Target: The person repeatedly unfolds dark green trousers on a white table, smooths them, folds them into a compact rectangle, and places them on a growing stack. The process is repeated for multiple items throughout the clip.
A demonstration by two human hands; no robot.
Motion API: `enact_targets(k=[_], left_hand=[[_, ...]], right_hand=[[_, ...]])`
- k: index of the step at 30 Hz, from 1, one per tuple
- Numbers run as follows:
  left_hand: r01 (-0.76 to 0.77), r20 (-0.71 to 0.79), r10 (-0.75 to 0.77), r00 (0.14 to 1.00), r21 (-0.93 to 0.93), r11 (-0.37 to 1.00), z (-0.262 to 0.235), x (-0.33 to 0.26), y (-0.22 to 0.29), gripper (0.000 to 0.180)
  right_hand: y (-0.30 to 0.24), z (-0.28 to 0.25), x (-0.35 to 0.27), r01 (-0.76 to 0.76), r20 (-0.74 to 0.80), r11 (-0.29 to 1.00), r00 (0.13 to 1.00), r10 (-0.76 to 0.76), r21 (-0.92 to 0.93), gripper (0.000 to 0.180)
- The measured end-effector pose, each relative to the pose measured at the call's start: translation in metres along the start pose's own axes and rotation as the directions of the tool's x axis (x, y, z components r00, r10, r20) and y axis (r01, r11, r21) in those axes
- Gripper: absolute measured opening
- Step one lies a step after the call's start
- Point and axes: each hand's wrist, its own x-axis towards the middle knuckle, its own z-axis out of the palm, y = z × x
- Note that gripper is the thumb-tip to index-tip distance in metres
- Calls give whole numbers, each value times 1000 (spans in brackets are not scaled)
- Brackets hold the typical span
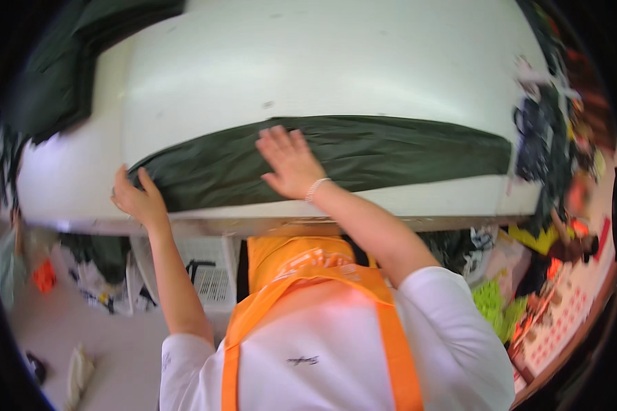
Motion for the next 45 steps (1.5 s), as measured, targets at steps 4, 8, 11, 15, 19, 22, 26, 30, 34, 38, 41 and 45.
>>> enact_targets(k=[4, 8, 11, 15, 19, 22, 26, 30, 34, 38, 41, 45], left_hand=[[-428, 499, 519, 694, -293, 855, 11, -91, 154, 62], [-483, 562, 494, 664, -183, 856, 45, -99, 156, 69], [-560, 516, 560, 649, -174, 810, 57, -76, 129, 68], [-617, 501, 608, 615, -173, 767, 68, -54, 114, 65], [-633, 511, 614, 602, -164, 757, 81, -44, 118, 67], [-607, 552, 557, 621, -112, 787, 73, -39, 137, 65], [-559, 537, 469, 701, 5, 829, 74, -36, 174, 69], [-484, 568, 550, 612, -281, 828, 62, -99, 286, 73], [-521, 510, 714, 480, -489, 700, 73, -117, 344, 68], [-572, 393, 771, 501, -518, 636, 78, -125, 337, 65], [-531, 367, 764, 531, -558, 638, 82, -132, 349, 65], [-425, 323, 763, 560, -679, 599, 100, -155, 393, 69]], right_hand=[[11, -3, -5, 61, -72, 995, 996, -55, 79, 61], [69, -38, -58, 43, 7, 948, 999, -47, 316, 47], [151, -84, -136, -129, -30, 992, 991, 129, 18, 57], [293, -129, -242, -426, -42, 884, 904, 426, -191, 69], [436, -140, -351, -859, -424, 445, 512, 747, -252, 60], [470, -149, -362, -884, -453, 426, 466, 760, -195, 57], [466, -146, -380, -851, -658, 493, 479, 581, -184, 50], [371, -123, -382, -669, -534, 340, -101, 839, 661, 64], [259, -100, -330, -180, -8, 14, 31, 999, 984, 67], [283, -88, -295, 30, 125, -129, 114, 986, 991, 51], [342, -115, -276, 177, 145, -119, -139, 980, 977, 38], [369, -202, -248, 125, -220, 277, -344, 913, 953, 33]])
